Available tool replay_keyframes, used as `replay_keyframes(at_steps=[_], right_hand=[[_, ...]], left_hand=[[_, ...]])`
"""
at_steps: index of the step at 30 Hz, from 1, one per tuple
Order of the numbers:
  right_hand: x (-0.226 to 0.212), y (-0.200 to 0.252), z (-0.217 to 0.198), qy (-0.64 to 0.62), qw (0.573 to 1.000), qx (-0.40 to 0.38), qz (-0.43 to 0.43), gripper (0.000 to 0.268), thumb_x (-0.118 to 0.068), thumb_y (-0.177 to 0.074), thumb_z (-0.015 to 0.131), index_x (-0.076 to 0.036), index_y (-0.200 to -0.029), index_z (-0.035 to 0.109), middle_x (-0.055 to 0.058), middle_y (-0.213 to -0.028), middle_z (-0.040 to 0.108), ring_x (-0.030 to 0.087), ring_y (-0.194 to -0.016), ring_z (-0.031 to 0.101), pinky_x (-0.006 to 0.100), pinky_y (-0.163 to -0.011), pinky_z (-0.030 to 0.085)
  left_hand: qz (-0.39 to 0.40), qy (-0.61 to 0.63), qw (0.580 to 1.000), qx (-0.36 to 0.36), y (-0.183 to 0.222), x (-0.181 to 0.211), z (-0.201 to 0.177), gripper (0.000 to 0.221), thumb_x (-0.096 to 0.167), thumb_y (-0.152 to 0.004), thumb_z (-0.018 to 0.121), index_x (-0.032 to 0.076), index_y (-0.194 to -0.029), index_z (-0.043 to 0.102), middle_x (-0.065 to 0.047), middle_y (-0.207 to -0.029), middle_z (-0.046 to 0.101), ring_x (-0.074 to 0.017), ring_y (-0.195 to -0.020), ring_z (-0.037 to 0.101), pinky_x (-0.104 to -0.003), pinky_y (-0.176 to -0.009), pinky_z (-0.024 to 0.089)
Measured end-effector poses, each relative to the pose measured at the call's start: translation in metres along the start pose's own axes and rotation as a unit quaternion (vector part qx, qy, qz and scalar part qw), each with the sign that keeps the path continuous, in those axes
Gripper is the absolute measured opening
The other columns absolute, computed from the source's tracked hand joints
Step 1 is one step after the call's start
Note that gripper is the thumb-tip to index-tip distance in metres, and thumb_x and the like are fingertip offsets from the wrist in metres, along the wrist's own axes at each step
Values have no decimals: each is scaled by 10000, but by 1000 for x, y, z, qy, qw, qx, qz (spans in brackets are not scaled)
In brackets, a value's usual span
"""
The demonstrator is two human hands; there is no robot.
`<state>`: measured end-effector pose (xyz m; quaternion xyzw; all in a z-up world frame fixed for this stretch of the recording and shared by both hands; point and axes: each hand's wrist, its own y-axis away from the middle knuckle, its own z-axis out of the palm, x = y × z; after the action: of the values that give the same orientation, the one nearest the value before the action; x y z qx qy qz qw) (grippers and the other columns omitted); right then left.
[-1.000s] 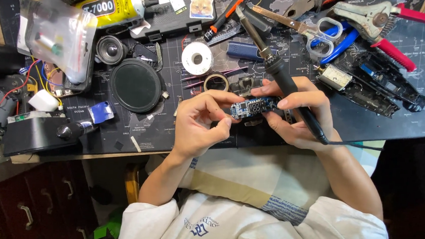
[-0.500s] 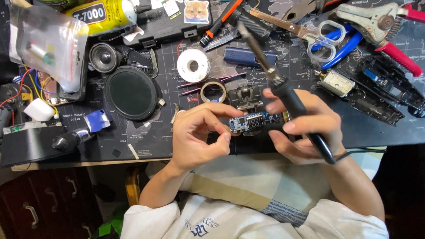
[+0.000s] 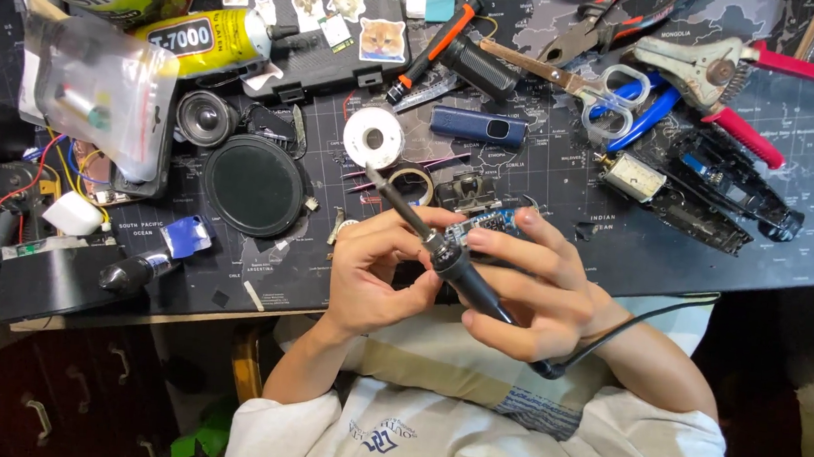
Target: Soldering wires or components onto a small circuit board at a repair bench.
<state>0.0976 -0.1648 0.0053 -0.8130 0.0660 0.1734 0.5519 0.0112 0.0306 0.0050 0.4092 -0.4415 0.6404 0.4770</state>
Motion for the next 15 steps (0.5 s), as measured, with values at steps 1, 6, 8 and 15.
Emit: replay_keyframes(at_steps=[1,6,8,15], right_hand=[[0,0,0,0,1000,-10,-4,274,-74,-934,900,-291,-1016,753,92,-976,845,361,-1094,825,638,-1177,513],[7,-2,8,5,1000,2,-19,283,-63,-935,901,-302,-988,758,81,-944,846,349,-1081,832,639,-1145,529],[6,1,9,-5,1000,8,-18,253,-75,-949,883,-290,-984,754,82,-925,841,347,-1073,833,651,-1138,533],[9,0,6,-19,1000,11,-5,205,-97,-981,855,-280,-988,764,83,-953,846,350,-1091,826,659,-1138,515]], left_hand=[[1,-2,1000,-1,0,0,0,112,3,-888,864,-33,-857,763,-311,-1293,767,-337,-1131,810,-384,-840,720],[-1,-8,1000,0,-1,2,1,91,-18,-886,860,-43,-868,774,-317,-1292,761,-343,-1116,813,-402,-850,720],[12,-2,1000,0,-1,2,3,120,0,-898,859,-38,-865,750,-310,-1292,756,-307,-1086,804,-390,-856,705],[28,-5,1000,-7,-3,6,8,152,10,-872,883,-53,-921,754,-329,-1310,741,-341,-1031,821,-406,-834,719]])
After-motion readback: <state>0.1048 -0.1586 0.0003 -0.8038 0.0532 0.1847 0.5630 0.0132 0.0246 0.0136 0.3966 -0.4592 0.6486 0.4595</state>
